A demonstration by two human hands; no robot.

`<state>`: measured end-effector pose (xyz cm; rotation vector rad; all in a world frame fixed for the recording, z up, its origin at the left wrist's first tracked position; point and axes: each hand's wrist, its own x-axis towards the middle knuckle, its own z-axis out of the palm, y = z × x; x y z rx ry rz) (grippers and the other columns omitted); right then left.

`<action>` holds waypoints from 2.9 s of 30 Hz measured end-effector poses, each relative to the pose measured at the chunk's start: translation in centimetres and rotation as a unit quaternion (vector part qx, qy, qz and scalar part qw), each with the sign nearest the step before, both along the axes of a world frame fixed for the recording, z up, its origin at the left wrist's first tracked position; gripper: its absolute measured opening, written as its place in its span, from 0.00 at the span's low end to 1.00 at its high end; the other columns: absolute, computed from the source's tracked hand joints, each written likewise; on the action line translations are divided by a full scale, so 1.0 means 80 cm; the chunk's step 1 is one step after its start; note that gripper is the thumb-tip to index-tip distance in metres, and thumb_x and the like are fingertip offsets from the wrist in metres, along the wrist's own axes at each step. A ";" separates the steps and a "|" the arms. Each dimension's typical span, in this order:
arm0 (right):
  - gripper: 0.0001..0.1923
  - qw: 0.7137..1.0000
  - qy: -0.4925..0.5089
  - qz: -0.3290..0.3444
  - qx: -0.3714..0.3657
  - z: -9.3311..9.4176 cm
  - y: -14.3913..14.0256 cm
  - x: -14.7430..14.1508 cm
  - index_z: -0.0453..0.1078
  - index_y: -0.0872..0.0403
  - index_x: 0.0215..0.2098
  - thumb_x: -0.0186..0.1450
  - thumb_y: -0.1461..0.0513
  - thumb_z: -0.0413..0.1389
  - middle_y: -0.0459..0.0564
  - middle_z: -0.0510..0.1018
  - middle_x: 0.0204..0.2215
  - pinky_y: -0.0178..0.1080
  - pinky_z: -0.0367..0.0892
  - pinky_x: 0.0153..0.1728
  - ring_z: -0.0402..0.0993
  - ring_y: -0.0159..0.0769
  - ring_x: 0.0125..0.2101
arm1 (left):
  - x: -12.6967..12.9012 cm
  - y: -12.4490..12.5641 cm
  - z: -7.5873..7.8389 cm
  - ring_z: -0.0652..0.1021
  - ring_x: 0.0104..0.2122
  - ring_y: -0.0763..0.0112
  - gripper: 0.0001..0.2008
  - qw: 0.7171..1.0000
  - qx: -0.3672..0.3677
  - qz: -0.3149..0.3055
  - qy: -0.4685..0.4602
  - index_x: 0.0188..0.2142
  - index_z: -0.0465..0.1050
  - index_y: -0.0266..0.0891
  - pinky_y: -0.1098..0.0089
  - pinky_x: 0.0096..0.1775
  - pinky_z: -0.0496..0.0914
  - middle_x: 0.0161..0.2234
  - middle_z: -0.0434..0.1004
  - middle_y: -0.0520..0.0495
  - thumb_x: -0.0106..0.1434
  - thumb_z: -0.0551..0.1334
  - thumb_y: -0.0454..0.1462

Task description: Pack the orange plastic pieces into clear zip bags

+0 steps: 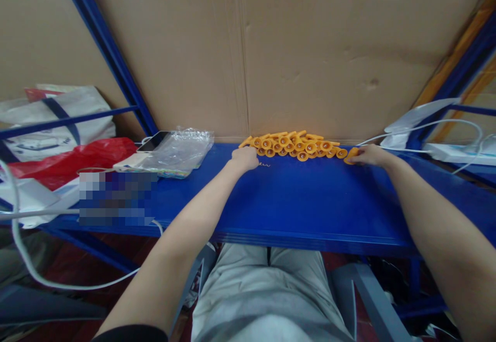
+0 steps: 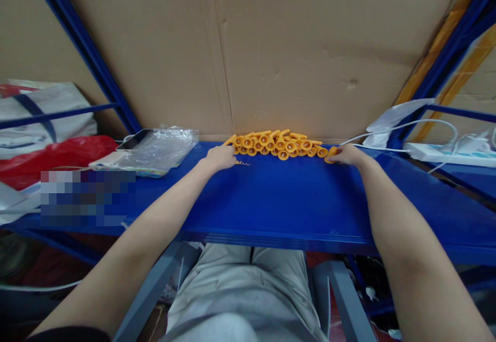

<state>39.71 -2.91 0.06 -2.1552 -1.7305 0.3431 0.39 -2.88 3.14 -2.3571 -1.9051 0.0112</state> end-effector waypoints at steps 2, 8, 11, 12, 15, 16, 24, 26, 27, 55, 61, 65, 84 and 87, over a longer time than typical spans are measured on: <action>0.10 1.000 0.003 0.018 -0.008 0.001 -0.001 -0.002 0.69 0.53 0.20 0.56 0.59 0.60 0.46 0.73 0.18 0.36 0.66 0.25 0.69 0.35 0.22 | -0.005 0.001 0.002 0.75 0.56 0.52 0.25 1.000 -0.011 0.024 0.016 0.60 0.69 0.38 0.63 0.53 0.71 0.58 0.73 0.35 0.65 0.58 0.42; 0.12 0.990 -0.140 0.016 -0.027 0.015 0.000 -0.023 0.65 0.50 0.16 0.52 0.60 0.62 0.47 0.70 0.16 0.39 0.65 0.27 0.73 0.41 0.25 | -0.014 0.012 -0.005 0.74 0.56 0.48 0.25 0.999 -0.034 0.009 0.025 0.61 0.69 0.48 0.56 0.52 0.71 0.60 0.70 0.35 0.64 0.57 0.38; 0.13 0.981 -0.188 0.034 -0.037 0.024 -0.003 -0.046 0.63 0.49 0.15 0.49 0.61 0.63 0.48 0.69 0.16 0.40 0.65 0.26 0.74 0.44 0.26 | -0.016 0.017 -0.008 0.73 0.57 0.45 0.26 0.999 -0.016 0.013 0.029 0.60 0.70 0.46 0.55 0.52 0.70 0.61 0.67 0.32 0.62 0.59 0.38; 0.12 0.979 -0.191 0.052 -0.039 0.026 -0.005 -0.055 0.64 0.50 0.15 0.48 0.62 0.63 0.48 0.70 0.16 0.40 0.65 0.26 0.74 0.44 0.26 | -0.017 0.018 -0.009 0.73 0.56 0.44 0.26 0.999 -0.014 0.015 0.028 0.60 0.71 0.45 0.55 0.52 0.70 0.61 0.67 0.30 0.61 0.60 0.37; 0.08 0.974 -0.202 0.098 -0.020 0.028 -0.009 -0.076 0.67 0.51 0.19 0.49 0.62 0.63 0.48 0.73 0.20 0.38 0.65 0.27 0.74 0.41 0.26 | -0.021 0.021 -0.011 0.75 0.54 0.46 0.25 0.999 -0.042 0.016 0.023 0.57 0.73 0.41 0.56 0.50 0.71 0.56 0.73 0.29 0.59 0.62 0.34; 0.08 0.972 -0.207 0.107 -0.009 0.028 -0.010 -0.082 0.67 0.51 0.20 0.49 0.61 0.63 0.48 0.74 0.21 0.38 0.64 0.27 0.74 0.41 0.26 | -0.022 0.021 -0.011 0.76 0.53 0.47 0.25 0.998 -0.052 0.010 0.025 0.56 0.74 0.41 0.58 0.50 0.72 0.55 0.74 0.30 0.58 0.61 0.33; 0.10 0.967 -0.213 0.138 -0.003 0.020 -0.001 -0.087 0.72 0.51 0.24 0.56 0.54 0.61 0.48 0.77 0.25 0.38 0.65 0.32 0.75 0.41 0.31 | -0.017 0.016 -0.001 0.79 0.47 0.56 0.20 0.992 -0.097 -0.071 0.029 0.50 0.76 0.40 0.66 0.45 0.72 0.48 0.80 0.37 0.58 0.57 0.31; 0.11 0.967 -0.198 0.162 -0.020 0.016 0.002 -0.081 0.73 0.51 0.24 0.56 0.53 0.62 0.49 0.77 0.25 0.39 0.66 0.32 0.75 0.42 0.31 | -0.013 0.013 0.000 0.80 0.45 0.59 0.19 0.991 -0.105 -0.081 0.007 0.49 0.75 0.41 0.68 0.45 0.71 0.46 0.81 0.40 0.58 0.58 0.31; 0.11 0.965 -0.193 0.174 -0.023 0.015 0.003 -0.078 0.72 0.51 0.24 0.56 0.53 0.62 0.48 0.77 0.25 0.39 0.66 0.31 0.75 0.43 0.30 | -0.011 0.012 -0.001 0.80 0.44 0.60 0.19 0.990 -0.106 -0.088 -0.008 0.49 0.75 0.42 0.69 0.44 0.71 0.45 0.81 0.42 0.59 0.58 0.31; 0.22 0.930 -0.011 0.279 0.238 0.015 -0.019 -0.149 0.75 0.53 0.42 0.57 0.47 0.62 0.52 0.81 0.32 0.40 0.69 0.32 0.77 0.43 0.32 | 0.008 0.005 -0.014 0.77 0.48 0.58 0.18 0.950 0.125 -0.208 -0.195 0.51 0.71 0.38 0.64 0.49 0.69 0.48 0.78 0.42 0.61 0.59 0.37; 0.20 0.932 -0.066 0.249 0.255 0.017 -0.021 -0.155 0.73 0.54 0.45 0.58 0.53 0.64 0.55 0.81 0.36 0.39 0.67 0.32 0.77 0.42 0.31 | 0.009 0.001 -0.010 0.77 0.48 0.56 0.18 0.953 0.129 -0.198 -0.188 0.50 0.72 0.37 0.63 0.49 0.69 0.47 0.79 0.41 0.61 0.60 0.38; 0.17 0.922 -0.097 0.257 0.274 0.019 -0.027 -0.161 0.73 0.52 0.46 0.60 0.55 0.62 0.55 0.81 0.38 0.40 0.67 0.34 0.77 0.44 0.34 | 0.009 0.000 -0.009 0.77 0.49 0.57 0.17 0.955 0.113 -0.207 -0.181 0.48 0.72 0.38 0.65 0.49 0.69 0.47 0.79 0.42 0.60 0.60 0.38; 0.42 0.935 0.251 0.244 0.054 0.013 -0.020 -0.168 0.72 0.56 0.24 0.62 0.31 0.38 0.56 0.78 0.20 0.36 0.69 0.24 0.74 0.34 0.19 | 0.009 0.007 -0.018 0.80 0.43 0.60 0.15 0.932 0.194 -0.225 -0.208 0.45 0.75 0.39 0.68 0.42 0.70 0.42 0.82 0.45 0.57 0.63 0.35; 0.37 0.927 0.280 0.248 0.039 0.013 -0.021 -0.162 0.74 0.57 0.32 0.66 0.35 0.43 0.59 0.82 0.31 0.34 0.70 0.25 0.77 0.34 0.23 | 0.010 0.009 -0.019 0.80 0.43 0.59 0.16 0.931 0.203 -0.215 -0.212 0.47 0.74 0.39 0.67 0.43 0.70 0.42 0.81 0.44 0.57 0.64 0.36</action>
